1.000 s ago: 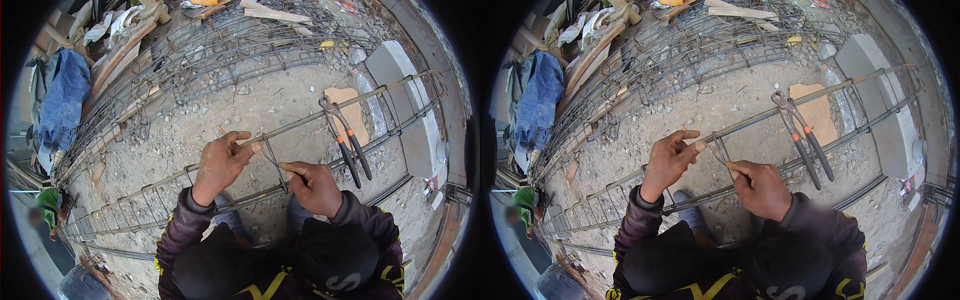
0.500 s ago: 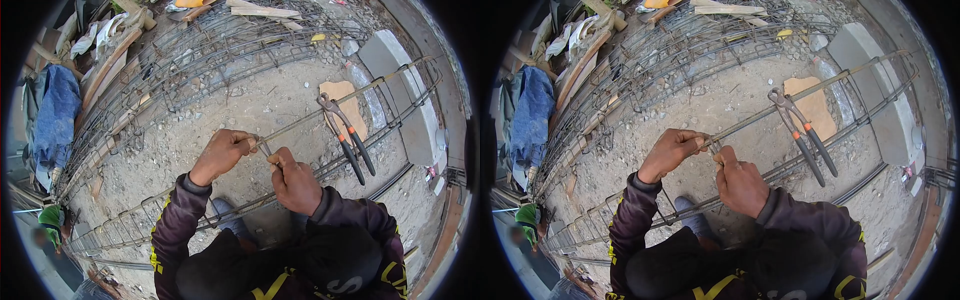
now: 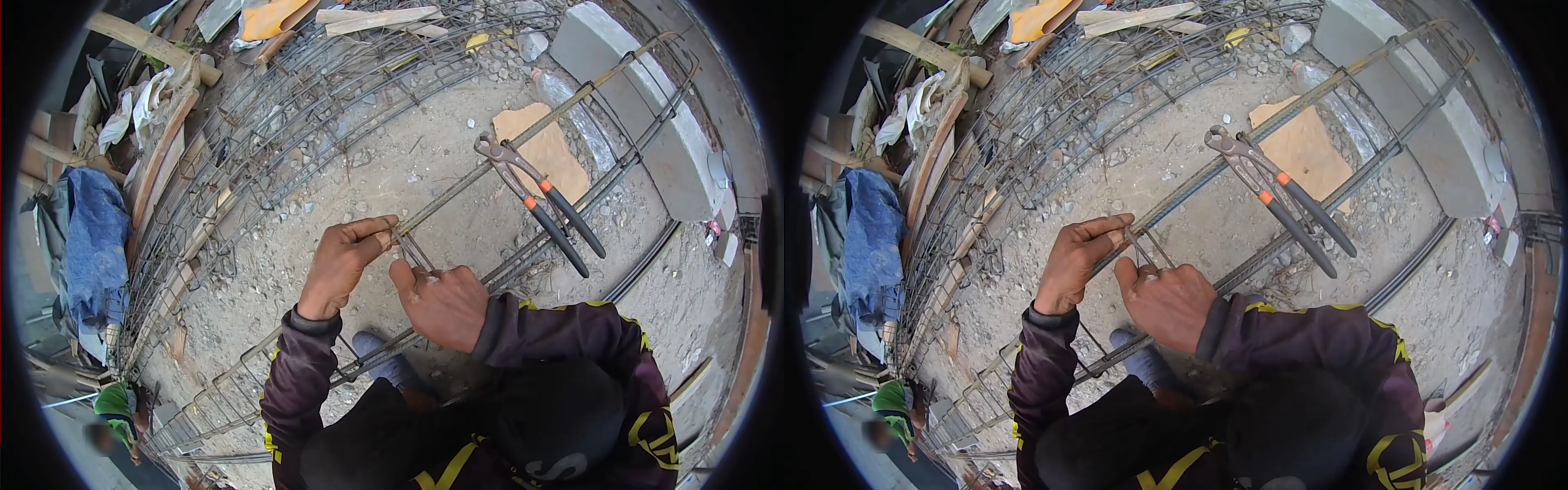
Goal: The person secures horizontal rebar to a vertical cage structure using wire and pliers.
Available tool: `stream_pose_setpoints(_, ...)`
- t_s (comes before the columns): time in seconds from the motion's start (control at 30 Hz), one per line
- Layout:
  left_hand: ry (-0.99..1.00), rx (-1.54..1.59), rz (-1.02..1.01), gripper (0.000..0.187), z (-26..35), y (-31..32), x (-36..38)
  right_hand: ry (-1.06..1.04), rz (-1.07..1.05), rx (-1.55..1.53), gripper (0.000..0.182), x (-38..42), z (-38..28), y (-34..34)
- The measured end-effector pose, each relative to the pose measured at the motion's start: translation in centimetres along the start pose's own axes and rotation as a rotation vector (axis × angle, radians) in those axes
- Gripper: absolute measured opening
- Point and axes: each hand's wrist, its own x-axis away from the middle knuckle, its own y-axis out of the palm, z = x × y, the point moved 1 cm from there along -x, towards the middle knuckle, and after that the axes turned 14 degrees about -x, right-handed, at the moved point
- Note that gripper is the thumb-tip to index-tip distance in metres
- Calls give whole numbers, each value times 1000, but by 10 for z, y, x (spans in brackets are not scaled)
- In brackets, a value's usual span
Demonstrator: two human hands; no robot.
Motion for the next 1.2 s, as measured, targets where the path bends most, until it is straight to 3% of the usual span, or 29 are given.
stream_pose_setpoints(0.27, 118, -56, 182, 24, -12, 12, 0, 11, -34, 152, 14, -5, -3, -31)
stream_pose_setpoints(0.37, 104, -235, 178, 26, -4, 7, 1, -68, -20, 237, 18, -5, -6, -27)
stream_pose_setpoints(0.57, 4, -165, 120, 24, -2, 4, -7, -132, 26, 276, 17, -5, -13, -19)
stream_pose_setpoints(0.67, 52, -8, 178, 24, -16, 9, -13, -114, 23, 303, 12, -5, -10, -14)
stream_pose_setpoints(0.87, 139, -139, 246, 22, -24, 13, -9, -141, 56, 229, 13, -16, -2, -32)
stream_pose_setpoints(0.97, 296, -75, 260, 22, -25, 15, -5, -186, 41, 242, 14, -42, 5, -51)
stream_pose_setpoints(1.07, 348, -214, 286, 20, -24, 11, 1, -175, -144, 232, 17, -74, 11, -68)
stream_pose_setpoints(1.2, 295, -110, 303, 18, -28, 17, 1, -257, -188, 180, 10, -104, 35, -71)
